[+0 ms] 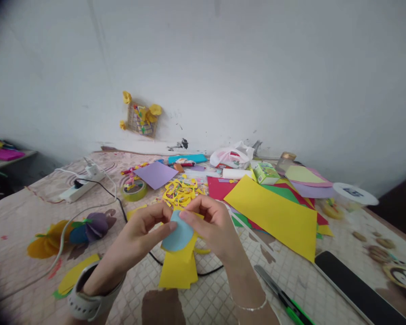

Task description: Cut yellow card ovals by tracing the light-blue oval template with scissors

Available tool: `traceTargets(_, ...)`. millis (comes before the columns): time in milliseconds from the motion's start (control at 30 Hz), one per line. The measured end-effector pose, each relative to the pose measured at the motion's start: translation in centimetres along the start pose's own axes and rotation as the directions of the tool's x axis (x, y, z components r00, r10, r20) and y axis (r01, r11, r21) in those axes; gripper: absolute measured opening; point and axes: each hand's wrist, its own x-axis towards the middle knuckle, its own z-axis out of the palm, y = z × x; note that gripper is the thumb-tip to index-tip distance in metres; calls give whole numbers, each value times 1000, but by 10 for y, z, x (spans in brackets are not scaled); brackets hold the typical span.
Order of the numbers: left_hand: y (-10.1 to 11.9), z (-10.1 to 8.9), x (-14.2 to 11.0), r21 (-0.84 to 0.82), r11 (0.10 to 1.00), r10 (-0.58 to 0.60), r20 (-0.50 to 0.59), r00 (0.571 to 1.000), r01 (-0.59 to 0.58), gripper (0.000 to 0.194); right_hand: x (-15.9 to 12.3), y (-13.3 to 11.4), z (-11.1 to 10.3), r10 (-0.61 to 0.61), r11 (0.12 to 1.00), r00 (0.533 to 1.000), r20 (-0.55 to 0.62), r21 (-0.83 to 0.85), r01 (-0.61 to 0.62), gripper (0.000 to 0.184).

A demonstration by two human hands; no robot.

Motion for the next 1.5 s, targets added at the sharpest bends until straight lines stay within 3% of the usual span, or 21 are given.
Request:
traceTargets(100,-5,-4,3,93,995,-33,99,995,24,18,2,2,0,9,997,997,81,-83,-2,15)
traceTargets(367,-17,-10,9,177,984,-46,154,987,18,15,8,11,2,28,982,993,113,-188,-6,13)
traceTargets(433,-15,-11,10,142,990,-30,118,993,14,17,8,11,1,17,986,998,66,-169,-6,16)
traceTargets(500,-13,-13,9,39,999,-25,8,1000,25,20,7,10,0,19,989,999,28,-147,-15,18)
traceTargets(600,-11,-13,7,-196,980,-62,-150,987,32,19,6,10,-1,60,985,996,72,-163,-47,17)
traceTargets(767,-12,-8,8,-364,930,-119,-187,975,44,19,5,9,-1,109,978,988,114,-192,-85,15)
traceTargets(933,-11,-8,9,-289,955,-119,-162,980,69,22,5,5,-2,84,970,991,109,-235,-56,11)
traceTargets(1100,-7,-10,10,-56,998,-15,-92,996,10,20,7,8,-3,-98,971,995,27,-216,102,10)
traceTargets(1267,-9,4,8,137,990,7,29,1000,-11,17,5,9,-4,-10,976,999,33,-219,17,9)
traceTargets(1400,-13,13,8,105,994,-46,62,997,39,12,3,7,-6,23,965,997,73,-261,-3,7)
traceTargets(1500,-13,13,8,-106,994,-23,-74,997,15,15,3,7,-6,61,979,997,52,-200,-49,19)
